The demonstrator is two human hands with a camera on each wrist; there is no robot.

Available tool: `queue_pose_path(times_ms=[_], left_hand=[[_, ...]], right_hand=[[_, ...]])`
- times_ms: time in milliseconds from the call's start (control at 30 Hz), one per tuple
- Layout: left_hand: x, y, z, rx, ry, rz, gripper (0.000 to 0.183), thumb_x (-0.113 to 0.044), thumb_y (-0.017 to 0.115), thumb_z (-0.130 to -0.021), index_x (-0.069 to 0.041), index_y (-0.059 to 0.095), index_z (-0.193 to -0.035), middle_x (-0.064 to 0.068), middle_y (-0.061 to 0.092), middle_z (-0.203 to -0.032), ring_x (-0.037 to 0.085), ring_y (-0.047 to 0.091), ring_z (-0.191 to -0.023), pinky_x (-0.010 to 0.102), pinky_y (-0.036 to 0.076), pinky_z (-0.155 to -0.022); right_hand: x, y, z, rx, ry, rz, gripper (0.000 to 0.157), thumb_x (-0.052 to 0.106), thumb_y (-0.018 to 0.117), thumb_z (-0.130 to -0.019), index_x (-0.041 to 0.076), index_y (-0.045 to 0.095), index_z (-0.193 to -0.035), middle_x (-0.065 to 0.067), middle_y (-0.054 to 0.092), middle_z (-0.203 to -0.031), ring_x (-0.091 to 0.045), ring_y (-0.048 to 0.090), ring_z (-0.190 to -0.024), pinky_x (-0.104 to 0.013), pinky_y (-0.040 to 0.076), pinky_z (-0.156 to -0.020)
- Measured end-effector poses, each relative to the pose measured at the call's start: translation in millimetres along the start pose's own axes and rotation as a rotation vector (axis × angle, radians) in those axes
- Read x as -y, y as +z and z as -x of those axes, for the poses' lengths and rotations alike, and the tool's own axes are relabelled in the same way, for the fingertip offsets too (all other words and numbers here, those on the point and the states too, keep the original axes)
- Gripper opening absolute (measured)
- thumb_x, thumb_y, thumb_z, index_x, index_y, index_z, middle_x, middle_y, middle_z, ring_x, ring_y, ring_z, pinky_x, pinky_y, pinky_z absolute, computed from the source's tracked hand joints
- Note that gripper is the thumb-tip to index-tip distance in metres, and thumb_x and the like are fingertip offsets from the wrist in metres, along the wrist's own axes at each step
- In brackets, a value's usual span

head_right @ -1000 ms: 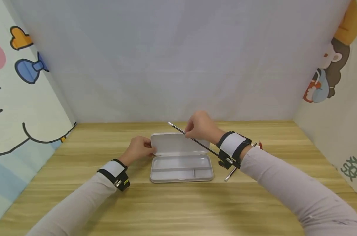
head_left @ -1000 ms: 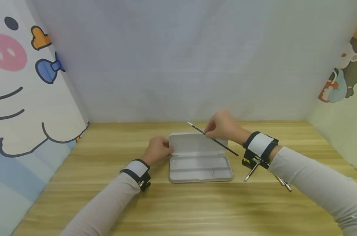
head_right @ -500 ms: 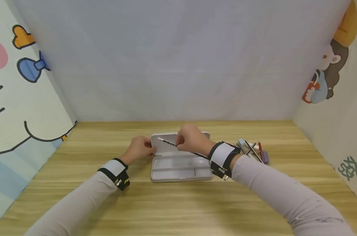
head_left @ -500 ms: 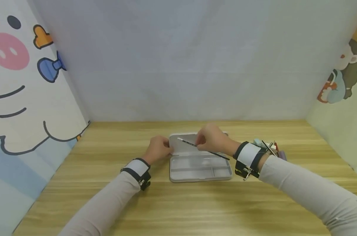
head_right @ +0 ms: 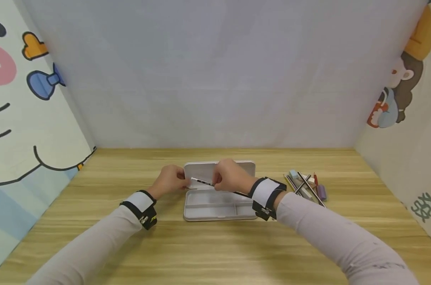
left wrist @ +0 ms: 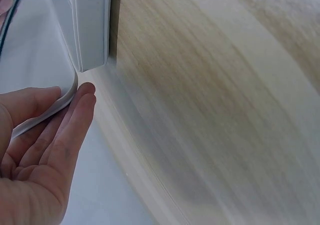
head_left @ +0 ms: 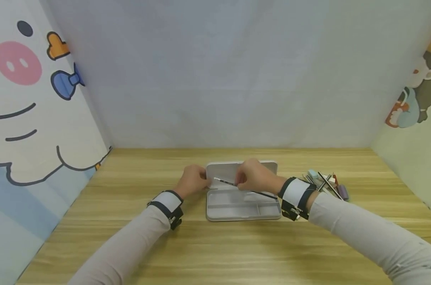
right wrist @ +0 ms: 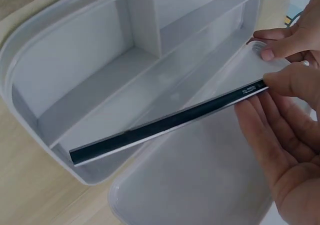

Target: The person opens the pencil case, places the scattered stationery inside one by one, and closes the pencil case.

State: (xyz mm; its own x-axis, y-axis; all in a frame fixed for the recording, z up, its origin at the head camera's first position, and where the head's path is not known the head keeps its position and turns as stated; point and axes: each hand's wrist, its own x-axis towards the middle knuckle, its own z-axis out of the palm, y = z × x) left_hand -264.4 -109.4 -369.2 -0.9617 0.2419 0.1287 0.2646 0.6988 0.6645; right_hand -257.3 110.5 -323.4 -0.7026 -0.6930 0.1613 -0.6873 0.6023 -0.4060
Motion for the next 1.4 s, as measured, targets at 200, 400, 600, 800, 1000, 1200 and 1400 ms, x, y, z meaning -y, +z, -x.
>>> queue_pose_path(times_ms=[200,400,600,800,1000,1200,1400], left_hand=[[-2.3,-2.1,-1.9,-0.007,0.016,-0.024,0.005,-0.007,0.064,-0.074,-0.002,0.067,-0.072,0.005,0.064,-0.063,0.011,0.053,-0.053,0.024,0.046,-0.051],[-1.9,-2.5,0.4,0.004,0.026,-0.041,0.006,-0.006,0.065,-0.074,-0.001,0.066,-0.072,0.006,0.064,-0.063,0.010,0.053,-0.053,0.023,0.046,-0.052],[-0.8,-2.4,3.0,-0.005,0.050,-0.036,0.006,-0.006,0.065,-0.074,-0.001,0.066,-0.073,0.006,0.064,-0.063,0.010,0.053,-0.053,0.023,0.046,-0.052],[-0.4,-3.6,2.7,-0.021,0.068,-0.058,0.005,-0.005,0.067,-0.074,-0.001,0.066,-0.072,0.006,0.064,-0.062,0.010,0.053,-0.053,0.024,0.046,-0.052],[-1.2,-3.8,0.4,-0.014,0.058,-0.071,0.006,-0.006,0.068,-0.074,-0.001,0.066,-0.073,0.006,0.065,-0.063,0.010,0.054,-0.053,0.024,0.047,-0.052],[0.6,-2.7,-0.6,-0.013,0.018,-0.071,0.006,-0.007,0.068,-0.074,-0.001,0.067,-0.074,0.006,0.065,-0.064,0.010,0.054,-0.053,0.024,0.047,-0.053],[0.2,-1.9,1.6,-0.010,0.007,-0.053,0.006,-0.007,0.068,-0.075,-0.001,0.067,-0.077,0.006,0.065,-0.066,0.010,0.055,-0.056,0.025,0.048,-0.055]], right_hand=[[-3,4.3,-3,0.045,-0.038,0.031,0.009,0.003,0.068,-0.066,0.011,0.066,-0.068,0.004,0.062,-0.066,-0.005,0.053,-0.060,-0.023,0.048,-0.057],[-1,9.5,-9,0.121,-0.066,0.040,0.008,0.003,0.068,-0.065,0.010,0.067,-0.069,0.004,0.063,-0.066,-0.004,0.054,-0.061,-0.022,0.048,-0.058],[2,14.8,-11,0.138,-0.105,0.041,0.009,0.002,0.066,-0.063,0.009,0.067,-0.068,0.001,0.064,-0.066,-0.003,0.054,-0.059,-0.021,0.048,-0.057],[0,17.4,-11,0.170,-0.106,0.040,0.011,-0.001,0.065,-0.061,0.008,0.067,-0.067,-0.002,0.065,-0.066,-0.003,0.055,-0.059,-0.020,0.048,-0.056],[0,20.2,-10,0.206,-0.093,0.039,0.011,0.000,0.063,-0.061,0.009,0.066,-0.066,-0.002,0.065,-0.066,-0.004,0.054,-0.059,-0.021,0.048,-0.057],[1,24.3,-10,0.228,-0.097,0.040,0.011,-0.001,0.065,-0.060,0.008,0.067,-0.066,0.000,0.065,-0.065,-0.004,0.053,-0.059,-0.021,0.048,-0.057],[-3,29.5,-10,0.228,-0.119,0.043,0.012,-0.002,0.064,-0.061,0.008,0.068,-0.065,0.001,0.064,-0.063,-0.003,0.053,-0.058,-0.021,0.048,-0.056]])
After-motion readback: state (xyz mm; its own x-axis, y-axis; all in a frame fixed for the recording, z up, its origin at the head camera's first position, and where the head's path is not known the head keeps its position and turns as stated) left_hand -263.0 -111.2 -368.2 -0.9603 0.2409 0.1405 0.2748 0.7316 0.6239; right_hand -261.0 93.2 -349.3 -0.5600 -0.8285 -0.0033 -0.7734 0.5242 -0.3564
